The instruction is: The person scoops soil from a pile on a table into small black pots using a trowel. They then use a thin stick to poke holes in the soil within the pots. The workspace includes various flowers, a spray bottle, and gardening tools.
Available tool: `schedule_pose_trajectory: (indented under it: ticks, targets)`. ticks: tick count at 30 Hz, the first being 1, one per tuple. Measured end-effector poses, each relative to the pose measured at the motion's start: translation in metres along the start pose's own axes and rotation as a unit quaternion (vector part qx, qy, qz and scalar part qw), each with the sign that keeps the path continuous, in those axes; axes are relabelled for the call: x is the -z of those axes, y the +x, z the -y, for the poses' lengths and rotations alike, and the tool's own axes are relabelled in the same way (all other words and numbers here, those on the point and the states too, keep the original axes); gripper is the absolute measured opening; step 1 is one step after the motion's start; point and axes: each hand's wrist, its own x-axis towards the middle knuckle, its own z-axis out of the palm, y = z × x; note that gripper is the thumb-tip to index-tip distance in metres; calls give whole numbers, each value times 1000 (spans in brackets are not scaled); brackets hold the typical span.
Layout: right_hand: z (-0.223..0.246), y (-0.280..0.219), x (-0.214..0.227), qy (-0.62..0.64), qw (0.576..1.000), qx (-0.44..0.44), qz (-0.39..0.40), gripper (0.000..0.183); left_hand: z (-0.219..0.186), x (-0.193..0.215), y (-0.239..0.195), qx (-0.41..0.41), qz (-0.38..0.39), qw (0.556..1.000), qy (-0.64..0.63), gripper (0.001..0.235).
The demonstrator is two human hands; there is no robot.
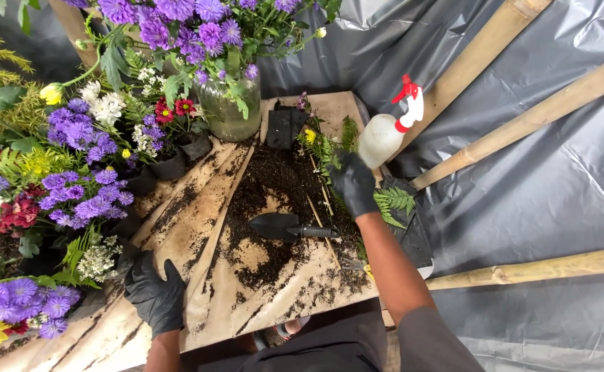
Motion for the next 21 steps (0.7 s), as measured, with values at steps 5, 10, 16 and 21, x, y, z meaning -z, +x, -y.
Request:
schedule_pose_trajectory:
  ticks: [5, 10, 16, 21]
  targets:
    - [60, -72, 51, 14, 992, 124, 7, 22, 6, -6, -1, -11, -5, 1000, 16, 53]
    - [33, -153, 54, 29, 988, 93, -119, 20, 5, -3, 2, -30, -8, 1000, -1, 50]
    - [30, -226, 40, -47, 990, -134, 27, 24, 1, 1, 2, -44, -25, 998, 32, 49]
    - [35, -221, 32, -59, 995, 11, -78, 29, -6, 5, 4, -48, -23, 998, 14, 46]
